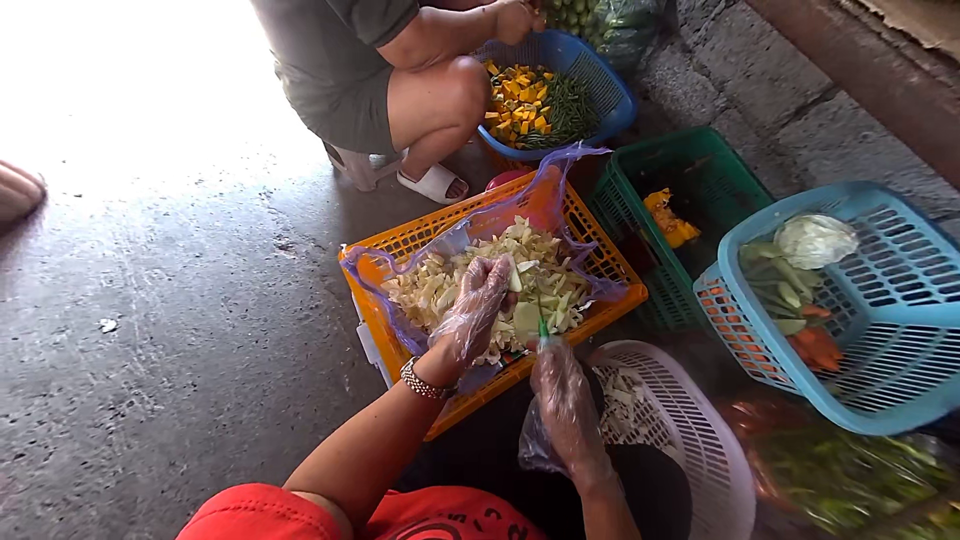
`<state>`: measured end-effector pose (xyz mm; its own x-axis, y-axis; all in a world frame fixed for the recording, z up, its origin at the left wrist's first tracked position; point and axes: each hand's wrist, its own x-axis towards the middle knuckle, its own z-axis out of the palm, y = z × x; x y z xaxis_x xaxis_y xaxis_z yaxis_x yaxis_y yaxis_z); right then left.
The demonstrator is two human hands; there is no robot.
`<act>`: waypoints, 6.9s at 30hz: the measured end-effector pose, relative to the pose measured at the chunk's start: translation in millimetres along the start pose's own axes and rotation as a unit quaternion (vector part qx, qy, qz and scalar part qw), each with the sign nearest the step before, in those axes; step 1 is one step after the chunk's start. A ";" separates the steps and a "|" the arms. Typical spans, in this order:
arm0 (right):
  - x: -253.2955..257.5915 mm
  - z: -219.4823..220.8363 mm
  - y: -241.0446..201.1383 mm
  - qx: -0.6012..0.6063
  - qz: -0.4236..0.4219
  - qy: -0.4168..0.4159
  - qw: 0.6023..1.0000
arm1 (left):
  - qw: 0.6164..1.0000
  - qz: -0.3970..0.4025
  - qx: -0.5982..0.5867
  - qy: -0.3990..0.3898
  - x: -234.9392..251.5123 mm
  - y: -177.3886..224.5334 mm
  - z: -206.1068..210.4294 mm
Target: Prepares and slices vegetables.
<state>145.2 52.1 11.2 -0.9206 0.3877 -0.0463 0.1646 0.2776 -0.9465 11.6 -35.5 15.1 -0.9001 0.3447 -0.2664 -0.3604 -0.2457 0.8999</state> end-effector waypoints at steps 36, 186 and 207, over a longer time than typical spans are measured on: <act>34.2 14.2 4.4 0.006 0.141 -0.028 0.990 | 0.995 -0.007 0.079 0.059 -16.6 -5.5 24.1; -25.6 17.9 4.0 -0.061 0.008 0.033 0.998 | 0.995 -0.003 0.091 0.034 0.3 -11.0 -1.4; 22.8 21.4 4.0 -0.076 0.075 -0.038 0.994 | 0.997 -0.044 0.052 0.033 4.2 -14.2 -5.3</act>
<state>117.2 43.2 -0.5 -0.9050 0.3681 -0.2131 0.3481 0.3530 -0.8685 11.6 -35.3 -0.6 -0.8817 0.2996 -0.3645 -0.4142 -0.1215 0.9021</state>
